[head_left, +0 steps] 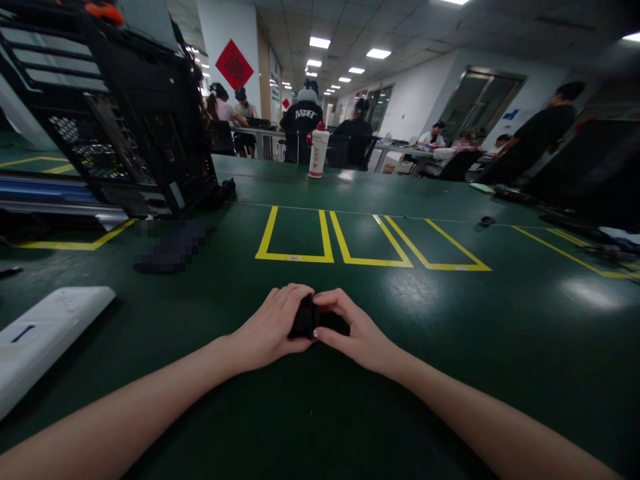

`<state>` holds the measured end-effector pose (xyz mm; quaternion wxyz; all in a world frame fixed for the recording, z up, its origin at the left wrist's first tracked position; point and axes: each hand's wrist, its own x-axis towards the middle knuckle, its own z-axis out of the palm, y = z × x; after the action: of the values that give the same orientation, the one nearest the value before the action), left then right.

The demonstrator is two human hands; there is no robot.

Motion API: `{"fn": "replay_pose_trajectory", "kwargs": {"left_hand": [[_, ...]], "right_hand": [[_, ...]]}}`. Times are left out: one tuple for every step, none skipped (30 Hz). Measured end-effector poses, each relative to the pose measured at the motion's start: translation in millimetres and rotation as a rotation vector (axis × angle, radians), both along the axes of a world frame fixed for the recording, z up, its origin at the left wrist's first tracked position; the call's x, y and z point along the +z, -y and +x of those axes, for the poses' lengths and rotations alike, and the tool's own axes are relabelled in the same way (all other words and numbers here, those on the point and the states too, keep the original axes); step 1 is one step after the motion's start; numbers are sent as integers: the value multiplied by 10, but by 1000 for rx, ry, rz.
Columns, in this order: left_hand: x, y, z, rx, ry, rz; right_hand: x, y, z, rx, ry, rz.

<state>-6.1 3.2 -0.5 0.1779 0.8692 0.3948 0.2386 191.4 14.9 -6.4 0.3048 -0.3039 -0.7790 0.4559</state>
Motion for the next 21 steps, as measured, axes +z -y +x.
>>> {"fn": "replay_pose_trajectory", "kwargs": {"left_hand": [[-1, 1, -2, -4, -3, 6], [0, 3, -3, -7, -5, 11], [3, 4, -3, -9, -5, 14], [8, 6, -3, -10, -5, 13], [12, 8, -1, -11, -3, 9], [17, 9, 1, -11, -1, 5], [21, 10, 2, -11, 1, 1], [24, 10, 4, -9, 4, -4], [26, 10, 4, -8, 7, -6], [26, 10, 4, -6, 10, -6], [25, 9, 2, -3, 12, -8], [23, 8, 0, -3, 11, -9], [20, 7, -2, -3, 8, -12], [16, 5, -4, -5, 3, -12], [11, 4, -5, -7, -1, -12], [6, 2, -6, -8, -4, -11], [0, 1, -6, -10, -5, -7], [-5, -1, -5, -9, -5, -1], [-9, -2, -3, -8, -4, 3], [-11, -2, 0, -8, -4, 7], [-11, -3, 2, -9, -4, 8]], "right_hand": [[-5, 1, 2, 0, -1, 6], [-9, 2, 2, -1, -8, 7], [-13, 2, -2, -3, -20, 1], [-15, 2, -8, -7, -37, -17], [-15, 3, -15, -11, -55, -41], [-12, 3, -24, -16, -69, -68], [-6, 4, -33, -19, -79, -95], [1, 4, -40, -22, -81, -116], [8, 5, -46, -22, -78, -131], [14, 5, -50, -21, -70, -138], [18, 5, -50, -16, -58, -142], [20, 4, -49, -10, -45, -142], [18, 3, -45, -4, -34, -135], [13, 2, -40, 0, -26, -123], [6, 2, -34, 4, -22, -105], [-3, 2, -28, 7, -29, -79], [-12, 2, -23, 10, -39, -54], [-21, 2, -19, 13, -51, -31], [-28, 1, -16, 15, -67, -12], [-34, 1, -15, 12, -65, -23], [-37, 0, -15, 7, -64, -46]]}}
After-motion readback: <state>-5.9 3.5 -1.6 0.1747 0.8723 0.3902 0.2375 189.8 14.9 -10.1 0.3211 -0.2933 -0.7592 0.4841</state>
